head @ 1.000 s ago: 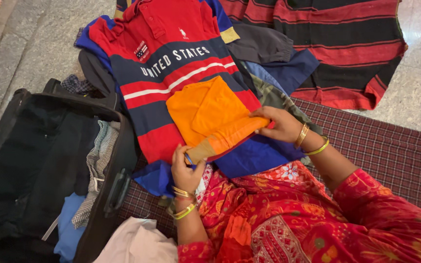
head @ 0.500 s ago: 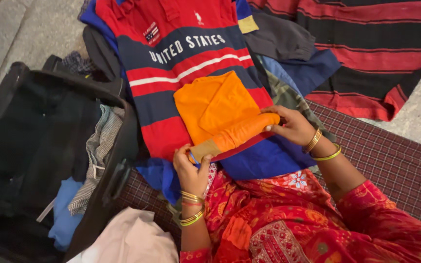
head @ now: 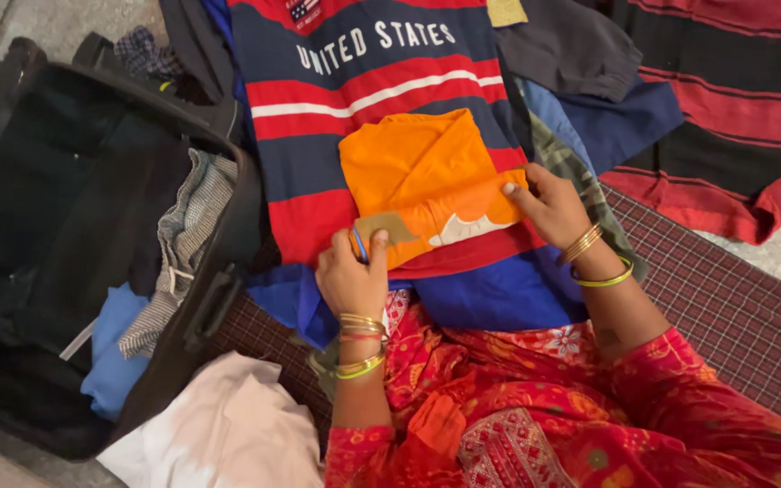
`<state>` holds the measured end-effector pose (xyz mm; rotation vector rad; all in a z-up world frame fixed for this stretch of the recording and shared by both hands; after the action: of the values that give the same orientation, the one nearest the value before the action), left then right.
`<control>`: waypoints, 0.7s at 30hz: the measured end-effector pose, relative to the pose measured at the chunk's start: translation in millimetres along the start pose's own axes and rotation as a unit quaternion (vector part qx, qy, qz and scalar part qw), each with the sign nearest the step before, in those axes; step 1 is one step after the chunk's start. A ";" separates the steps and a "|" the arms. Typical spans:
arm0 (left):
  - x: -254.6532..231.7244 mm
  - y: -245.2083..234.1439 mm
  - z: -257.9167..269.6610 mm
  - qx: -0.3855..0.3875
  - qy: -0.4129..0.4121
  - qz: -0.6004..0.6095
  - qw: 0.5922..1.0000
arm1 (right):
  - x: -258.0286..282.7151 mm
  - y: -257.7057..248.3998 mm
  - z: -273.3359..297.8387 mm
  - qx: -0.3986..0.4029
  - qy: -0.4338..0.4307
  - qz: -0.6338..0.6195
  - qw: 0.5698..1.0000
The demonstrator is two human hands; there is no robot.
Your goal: The person folds an orange t-shirt with a cartoon character graphic on a pile of other clothes. They smooth the shirt, fold the sleeves inward, and then fold the bottom up to create a compact bundle.
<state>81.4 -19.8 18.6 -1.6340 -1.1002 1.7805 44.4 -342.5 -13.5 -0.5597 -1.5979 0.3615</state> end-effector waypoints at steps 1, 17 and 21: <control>1.2 1.7 -3.0 0.007 -0.008 -0.022 1.000 | -2.0 1.8 -3.8 -0.002 -0.007 -0.005 1.000; 12.0 26.6 -22.2 -0.016 0.030 -0.150 0.988 | 7.8 5.0 -57.5 0.010 0.008 0.156 0.988; 13.2 28.1 -25.1 -0.025 0.019 -0.140 0.990 | 1.4 9.0 -64.8 0.054 0.048 0.172 0.982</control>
<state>108.2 -19.2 -11.0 -1.4518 -1.2945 1.5463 109.7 -340.4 -10.2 -0.7613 -1.3778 0.6654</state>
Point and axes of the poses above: each hand's wrist, its own z-axis away from the middle knuckle, its own y-axis out of the palm, x = y × z, the point moved 4 cm from there along -z, towards the middle knuckle, and after that the axes turned 15 degrees about -y, right-handed, at the moved point
